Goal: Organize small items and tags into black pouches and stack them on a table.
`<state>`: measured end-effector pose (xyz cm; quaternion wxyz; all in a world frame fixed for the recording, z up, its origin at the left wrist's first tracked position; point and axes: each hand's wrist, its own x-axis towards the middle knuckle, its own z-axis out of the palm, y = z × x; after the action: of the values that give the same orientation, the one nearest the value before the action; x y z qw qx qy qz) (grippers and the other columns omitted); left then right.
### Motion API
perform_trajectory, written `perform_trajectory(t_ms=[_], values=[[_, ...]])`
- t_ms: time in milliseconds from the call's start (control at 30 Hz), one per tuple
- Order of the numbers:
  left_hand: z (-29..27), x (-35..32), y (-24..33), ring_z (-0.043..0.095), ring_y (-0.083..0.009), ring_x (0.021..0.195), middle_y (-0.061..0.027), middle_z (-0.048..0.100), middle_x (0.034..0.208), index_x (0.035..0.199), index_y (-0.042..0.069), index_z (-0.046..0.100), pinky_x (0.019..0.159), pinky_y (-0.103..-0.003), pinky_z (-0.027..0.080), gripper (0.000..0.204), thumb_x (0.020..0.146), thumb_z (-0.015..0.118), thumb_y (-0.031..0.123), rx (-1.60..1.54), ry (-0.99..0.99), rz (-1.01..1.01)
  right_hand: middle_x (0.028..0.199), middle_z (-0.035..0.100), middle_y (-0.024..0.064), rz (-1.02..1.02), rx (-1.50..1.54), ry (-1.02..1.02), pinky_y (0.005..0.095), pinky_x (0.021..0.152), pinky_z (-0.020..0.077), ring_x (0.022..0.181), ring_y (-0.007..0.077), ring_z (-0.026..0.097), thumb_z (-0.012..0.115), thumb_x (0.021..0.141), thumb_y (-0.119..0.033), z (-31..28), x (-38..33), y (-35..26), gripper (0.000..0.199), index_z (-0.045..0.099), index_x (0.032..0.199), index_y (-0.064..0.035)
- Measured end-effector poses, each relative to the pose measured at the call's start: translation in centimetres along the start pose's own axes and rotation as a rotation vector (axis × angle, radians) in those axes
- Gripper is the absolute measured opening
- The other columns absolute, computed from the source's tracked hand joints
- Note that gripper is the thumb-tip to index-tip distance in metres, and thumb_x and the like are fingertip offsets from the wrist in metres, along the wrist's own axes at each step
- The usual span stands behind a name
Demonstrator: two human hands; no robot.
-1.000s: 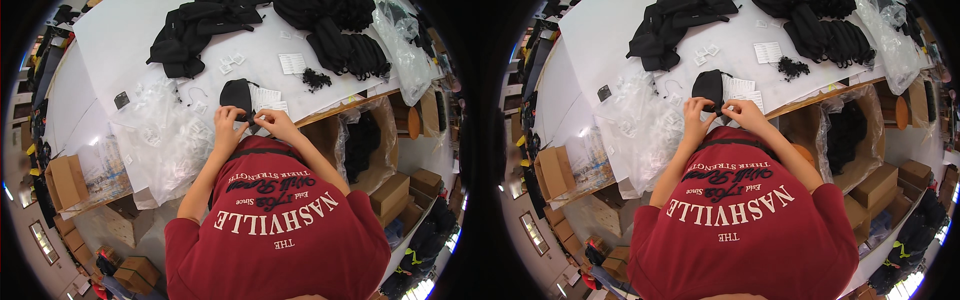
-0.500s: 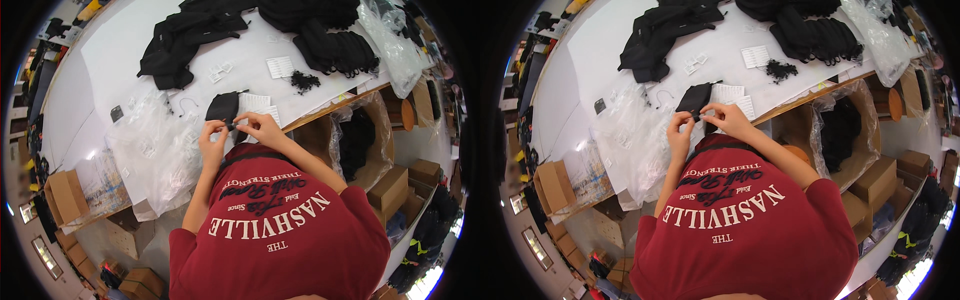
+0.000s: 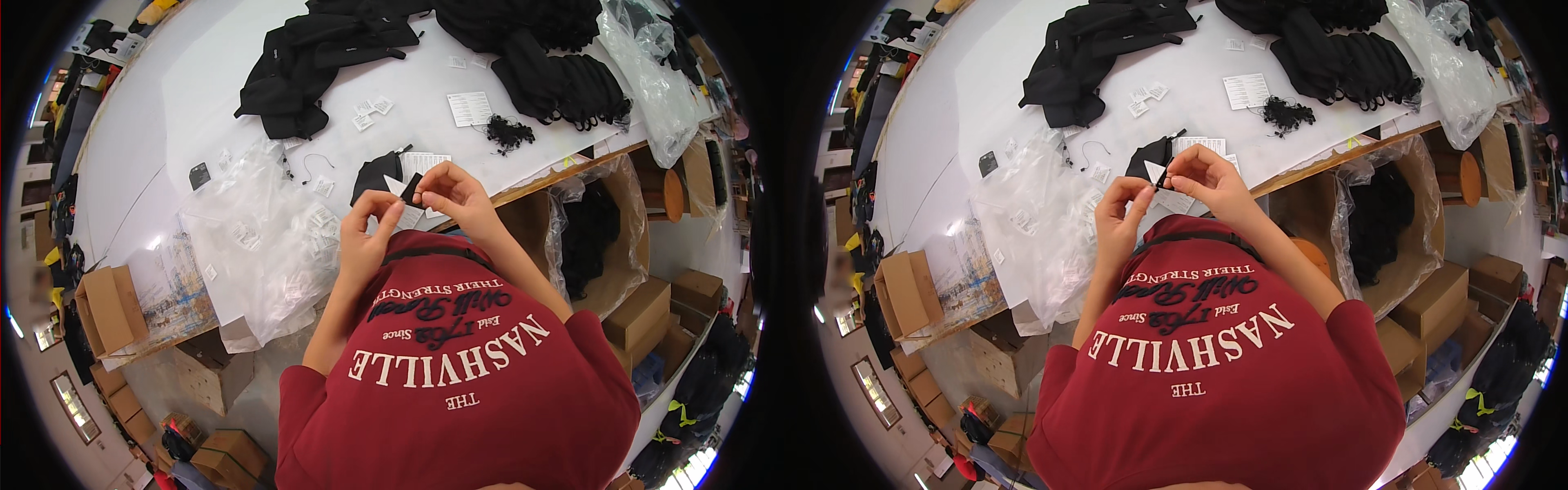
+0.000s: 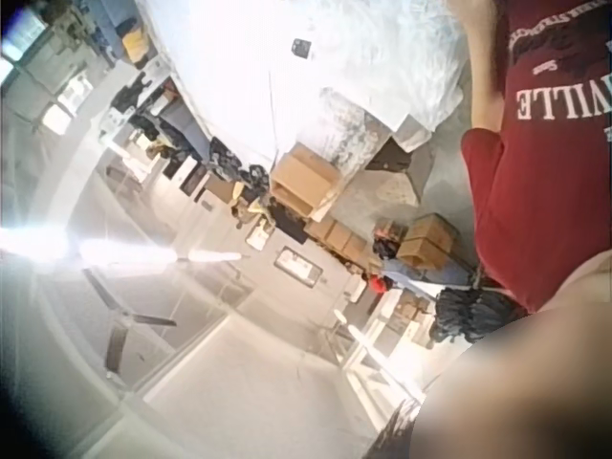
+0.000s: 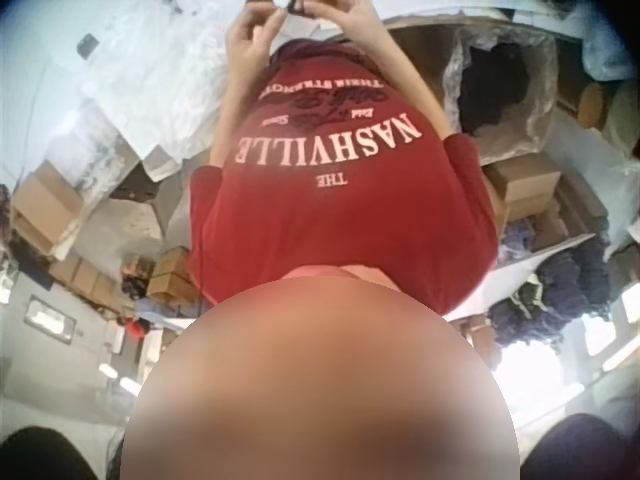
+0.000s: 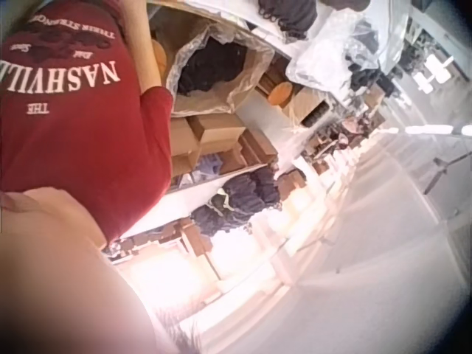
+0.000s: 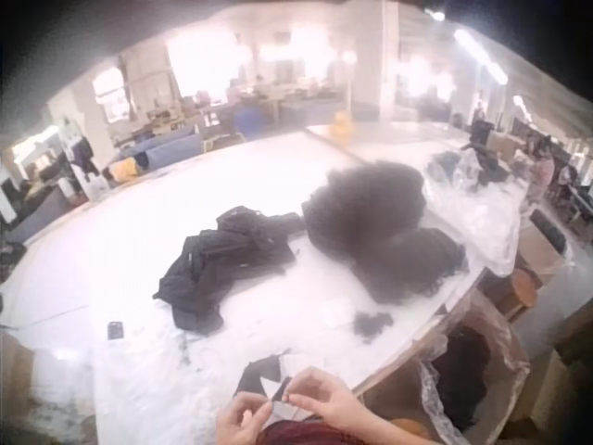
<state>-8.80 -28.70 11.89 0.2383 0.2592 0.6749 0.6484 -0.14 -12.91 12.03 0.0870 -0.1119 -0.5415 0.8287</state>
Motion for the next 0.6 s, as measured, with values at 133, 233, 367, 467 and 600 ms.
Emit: perform_trajectory(t_ms=[133, 233, 367, 467, 600], values=[[0.6, -0.2, 0.4, 0.049, -0.0059, 0.067, -0.0004, 0.058, 0.074, 0.086, 0.000, 0.057, 0.064, -0.020, 0.040, 0.009, 0.087, 0.057, 0.010, -0.001, -0.073, 0.001, 0.082, 0.056, 0.0025, -0.099, -0.052, 0.015, 0.0216, 0.070, 0.0426, 0.081, 0.0093, 0.055, 0.056, 0.087, -0.006, 0.7, -0.3, 0.0, 0.017, 0.049, 0.102, -0.0034], [0.7, -0.3, 0.6, 0.050, -0.0062, 0.068, -0.0011, 0.058, 0.074, 0.086, 0.000, 0.056, 0.064, -0.020, 0.040, 0.013, 0.089, 0.054, 0.011, -0.070, -0.103, -0.033, 0.080, 0.055, 0.0032, -0.127, -0.047, 0.033, 0.0220, 0.071, 0.0434, 0.077, 0.0096, 0.055, 0.055, 0.088, -0.005, 1.3, -0.5, -0.2, 0.018, 0.048, 0.105, -0.0030], [0.5, -0.3, 0.8, 0.052, -0.0073, 0.072, -0.0020, 0.057, 0.076, 0.086, -0.001, 0.054, 0.067, -0.021, 0.040, 0.014, 0.091, 0.051, 0.013, -0.131, -0.100, -0.054, 0.079, 0.055, 0.0040, -0.184, -0.097, 0.021, 0.0223, 0.069, 0.0438, 0.075, 0.0098, 0.054, 0.054, 0.089, -0.005, 1.7, -0.6, 0.0, 0.018, 0.047, 0.105, -0.0032], [0.4, -0.4, 1.0, 0.052, -0.0073, 0.074, -0.0022, 0.057, 0.078, 0.087, 0.000, 0.054, 0.067, -0.020, 0.040, 0.014, 0.091, 0.051, 0.013, -0.167, -0.108, -0.058, 0.079, 0.055, 0.0034, -0.156, -0.075, 0.032, 0.0222, 0.068, 0.0439, 0.074, 0.0097, 0.054, 0.056, 0.088, -0.004, 1.9, -1.0, -0.4, 0.017, 0.047, 0.103, -0.0034], [0.3, -0.7, 1.4, 0.049, -0.0059, 0.073, -0.0026, 0.057, 0.078, 0.086, 0.000, 0.053, 0.065, -0.019, 0.038, 0.014, 0.091, 0.051, 0.012, -0.253, -0.197, -0.092, 0.078, 0.055, 0.0027, -0.164, -0.083, 0.060, 0.0216, 0.067, 0.0440, 0.073, 0.0089, 0.054, 0.057, 0.087, -0.004, 2.1, -1.4, -1.0, 0.017, 0.048, 0.102, -0.0036]])
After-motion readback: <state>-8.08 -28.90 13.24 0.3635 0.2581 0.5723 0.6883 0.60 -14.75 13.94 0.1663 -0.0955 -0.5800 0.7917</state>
